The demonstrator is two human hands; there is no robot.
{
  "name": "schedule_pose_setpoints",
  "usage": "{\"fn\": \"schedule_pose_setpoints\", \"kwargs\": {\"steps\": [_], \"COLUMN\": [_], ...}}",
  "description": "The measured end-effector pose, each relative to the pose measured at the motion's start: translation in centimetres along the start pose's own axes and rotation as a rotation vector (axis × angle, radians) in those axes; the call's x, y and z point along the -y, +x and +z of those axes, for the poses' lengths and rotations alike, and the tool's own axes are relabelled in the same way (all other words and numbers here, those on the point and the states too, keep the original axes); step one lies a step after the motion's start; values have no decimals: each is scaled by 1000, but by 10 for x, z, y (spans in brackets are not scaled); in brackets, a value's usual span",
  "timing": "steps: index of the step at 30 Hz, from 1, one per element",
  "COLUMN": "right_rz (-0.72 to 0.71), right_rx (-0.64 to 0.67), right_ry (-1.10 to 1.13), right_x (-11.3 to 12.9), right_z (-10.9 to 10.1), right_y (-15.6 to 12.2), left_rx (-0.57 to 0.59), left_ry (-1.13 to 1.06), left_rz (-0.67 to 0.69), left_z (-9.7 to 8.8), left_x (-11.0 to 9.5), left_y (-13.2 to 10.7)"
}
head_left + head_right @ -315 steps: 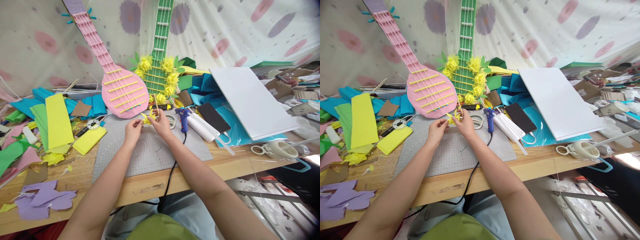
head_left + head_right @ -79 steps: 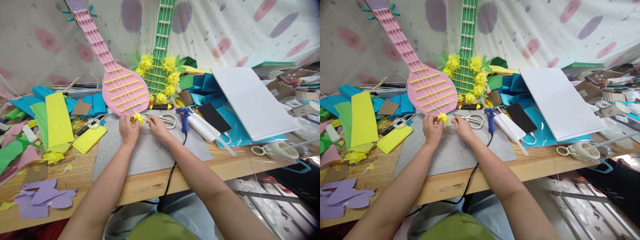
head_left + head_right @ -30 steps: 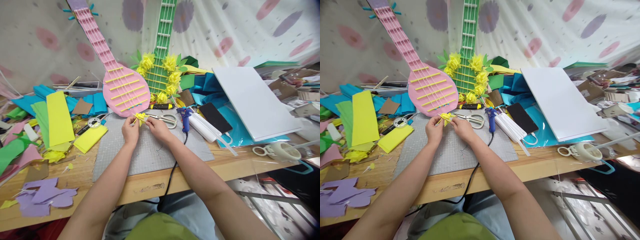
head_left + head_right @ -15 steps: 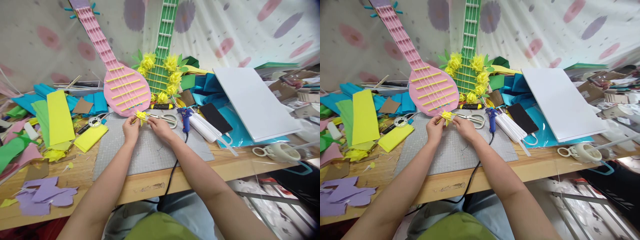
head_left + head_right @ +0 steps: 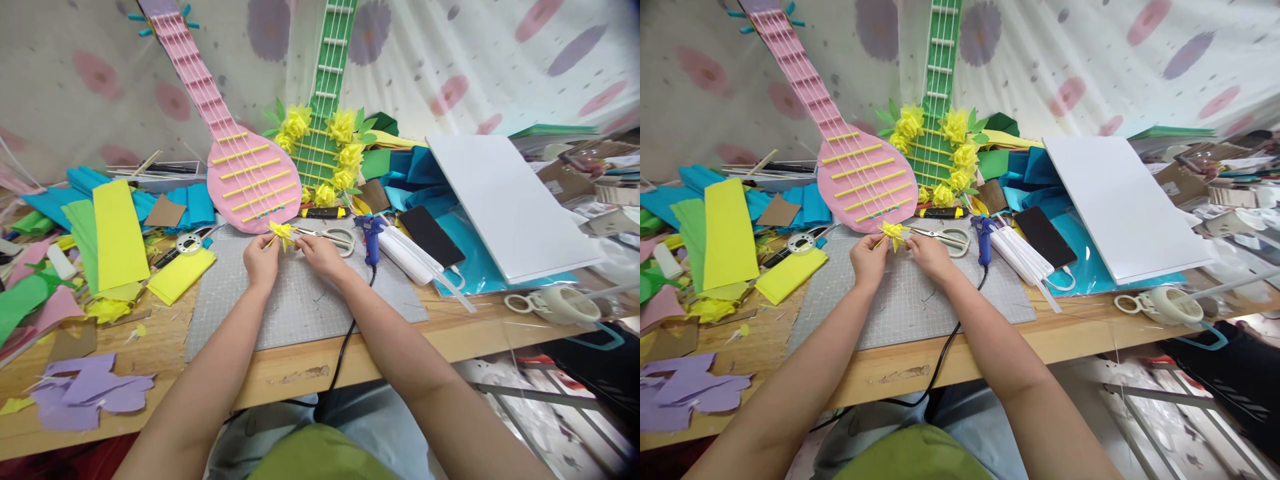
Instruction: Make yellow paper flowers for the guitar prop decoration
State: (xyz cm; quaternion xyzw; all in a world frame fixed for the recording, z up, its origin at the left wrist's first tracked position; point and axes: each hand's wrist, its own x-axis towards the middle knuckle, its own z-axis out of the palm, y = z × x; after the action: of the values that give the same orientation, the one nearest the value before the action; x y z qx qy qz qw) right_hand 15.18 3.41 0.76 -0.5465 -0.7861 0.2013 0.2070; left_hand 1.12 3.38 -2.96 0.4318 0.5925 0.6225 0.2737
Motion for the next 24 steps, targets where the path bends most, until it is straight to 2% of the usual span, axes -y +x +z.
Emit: {"fn": "schedule_pose_setpoints", "kwargs": {"steps": [5, 11, 17, 24], "right_rz": [0, -63, -62, -81], "right_rx": [-80, -114, -119, -108], "right_ry": [34, 47, 37, 6], "right_x": [-1, 0, 0, 1], "right_z": [5, 6, 5, 7], "right_y": [-2, -3, -2, -2], "left_rx": [0, 17, 49, 40], "left_ry": [-18, -94, -241, -294], "left_rz": [8, -37, -105, -216], "left_z": [-2, -1, 2, 1], "left_x": [-2, -3, -9, -18], "left_y": [0, 1, -2, -3]}}
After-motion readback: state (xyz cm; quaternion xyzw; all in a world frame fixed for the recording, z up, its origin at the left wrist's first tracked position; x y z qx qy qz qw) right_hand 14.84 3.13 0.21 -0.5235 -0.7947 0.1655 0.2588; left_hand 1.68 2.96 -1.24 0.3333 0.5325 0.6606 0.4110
